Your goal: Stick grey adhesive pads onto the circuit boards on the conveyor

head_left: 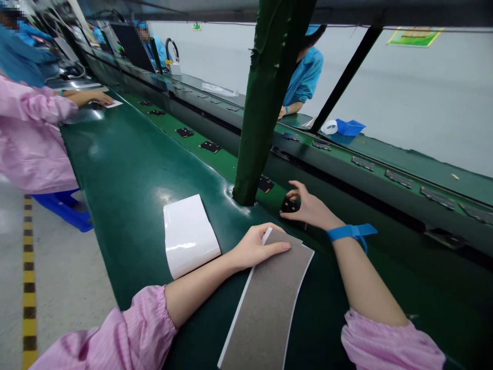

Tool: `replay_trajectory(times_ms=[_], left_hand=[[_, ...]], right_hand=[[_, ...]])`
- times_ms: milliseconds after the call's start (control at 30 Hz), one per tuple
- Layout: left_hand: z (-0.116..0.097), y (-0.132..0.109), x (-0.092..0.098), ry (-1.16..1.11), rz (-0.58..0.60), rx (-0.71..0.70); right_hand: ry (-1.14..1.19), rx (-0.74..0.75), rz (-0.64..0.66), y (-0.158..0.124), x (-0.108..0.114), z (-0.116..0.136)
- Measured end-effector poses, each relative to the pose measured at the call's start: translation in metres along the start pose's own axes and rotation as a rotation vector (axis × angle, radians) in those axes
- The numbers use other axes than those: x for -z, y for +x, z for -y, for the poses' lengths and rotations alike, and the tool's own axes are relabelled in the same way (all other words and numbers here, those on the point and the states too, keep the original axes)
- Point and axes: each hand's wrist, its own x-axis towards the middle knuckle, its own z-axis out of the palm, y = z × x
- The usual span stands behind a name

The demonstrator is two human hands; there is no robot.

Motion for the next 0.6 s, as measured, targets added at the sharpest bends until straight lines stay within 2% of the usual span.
replay_trajectory(times_ms=[133,200,267,367,467,533,600], left_hand=[[0.001,0.0,0.0,-0.021,-0.002,0.011],[0.0,0.0,0.001,-0.024,0.002,0.011],[0.0,0.0,0.001,-0.019,0.006,0.011],[-0.002,0.001,0.0,-0.01,0.013,0.011],[-0.002,0.001,0.0,0.014,0.018,-0.002],[-0.002,0.001,0.0,0.032,0.014,-0.012],[-0.001,0.001,0.0,0.048,0.002,-0.023]], right_hand=[[0.233,0.051,-0.231,-0.021,0.013,-0.016],[0.312,0.045,-0.295,-0.04,0.014,-0.032],[0.305,-0.025,-0.27,-0.063,0.014,-0.049],[0.145,-0.205,-0.151,-0.096,0.018,-0.064],[0.047,-0.283,-0.132,-0.112,0.025,-0.048],[0.063,-0.221,-0.158,-0.111,0.025,-0.022],[0.118,-0.097,-0.17,-0.105,0.02,0.01]])
